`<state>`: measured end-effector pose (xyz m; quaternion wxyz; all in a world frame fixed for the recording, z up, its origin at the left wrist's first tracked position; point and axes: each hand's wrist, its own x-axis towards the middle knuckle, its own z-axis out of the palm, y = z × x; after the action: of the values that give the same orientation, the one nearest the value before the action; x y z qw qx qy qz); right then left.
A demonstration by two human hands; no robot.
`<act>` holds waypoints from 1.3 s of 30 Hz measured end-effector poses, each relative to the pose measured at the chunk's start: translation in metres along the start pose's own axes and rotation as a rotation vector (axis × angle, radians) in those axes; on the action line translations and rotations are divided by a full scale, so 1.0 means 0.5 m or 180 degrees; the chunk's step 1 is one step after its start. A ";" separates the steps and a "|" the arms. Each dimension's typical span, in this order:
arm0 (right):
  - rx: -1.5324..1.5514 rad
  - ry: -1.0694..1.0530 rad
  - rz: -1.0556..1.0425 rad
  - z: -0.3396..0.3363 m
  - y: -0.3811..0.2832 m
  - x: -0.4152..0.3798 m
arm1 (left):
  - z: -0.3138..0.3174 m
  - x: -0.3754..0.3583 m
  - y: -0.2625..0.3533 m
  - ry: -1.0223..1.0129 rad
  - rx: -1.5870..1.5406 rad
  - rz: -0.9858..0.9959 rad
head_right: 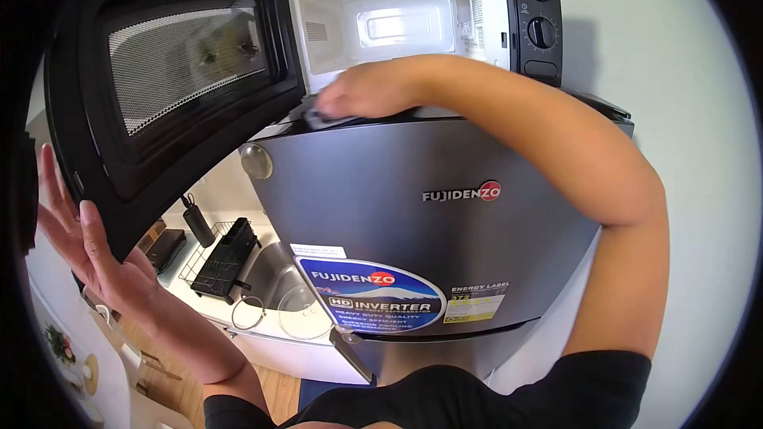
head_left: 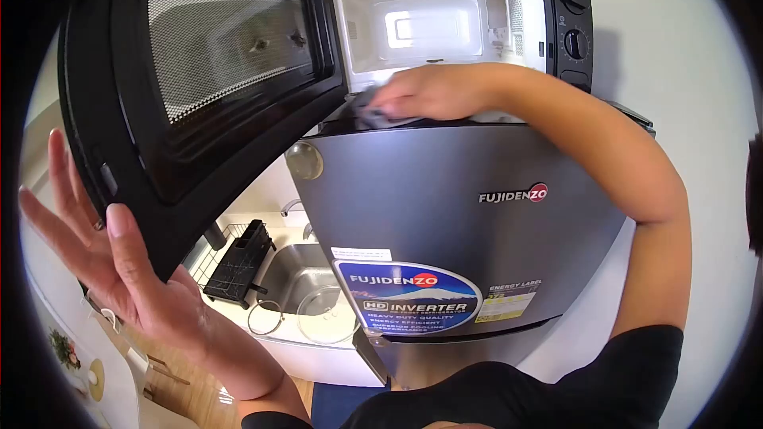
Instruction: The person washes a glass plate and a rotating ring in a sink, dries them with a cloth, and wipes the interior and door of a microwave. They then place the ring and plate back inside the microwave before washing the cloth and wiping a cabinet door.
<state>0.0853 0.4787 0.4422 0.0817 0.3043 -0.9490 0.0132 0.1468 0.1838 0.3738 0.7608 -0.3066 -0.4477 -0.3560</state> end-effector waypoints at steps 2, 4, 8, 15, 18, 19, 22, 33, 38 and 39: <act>0.0282 0.0058 0.0426 -0.018 -0.006 -0.086 | 0.007 -0.004 0.012 0.0010 -0.1095 -0.0511; 0.0036 0.0550 0.0747 -0.014 0.036 -0.157 | 0.000 -0.003 0.014 -0.0092 -0.1165 -0.0560; -0.0411 0.0635 0.1254 -0.034 0.052 -0.194 | 0.001 -0.002 0.018 -0.0174 -0.1181 -0.0469; 0.0194 0.4070 -0.1966 0.037 -0.242 0.095 | -0.023 0.003 0.014 -0.0651 -0.1677 -0.0552; 0.0135 0.4999 -0.2246 0.019 -0.302 0.184 | -0.029 0.003 0.006 -0.0635 -0.1786 -0.0699; -0.0064 0.5178 -0.2051 -0.002 -0.283 0.203 | -0.031 0.002 0.002 -0.0632 -0.1791 -0.0692; 0.0394 0.5484 -0.0742 -0.017 -0.181 0.266 | -0.035 0.002 -0.004 -0.0744 -0.1615 -0.0469; 0.1154 0.4251 -0.1204 0.069 -0.369 0.113 | -0.032 0.001 0.014 -0.0633 -0.1998 -0.0812; 0.0583 0.5308 -0.1008 -0.024 -0.224 0.238 | -0.031 -0.002 0.021 -0.0655 -0.1797 -0.0740; 0.0796 0.5095 -0.0474 -0.028 -0.188 0.251 | -0.031 -0.002 0.022 -0.0632 -0.1736 -0.0725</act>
<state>0.0413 0.3309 0.4744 0.7015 0.2718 -0.5719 0.3271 0.1626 0.1780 0.3651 0.5583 -0.4806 -0.4393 -0.5142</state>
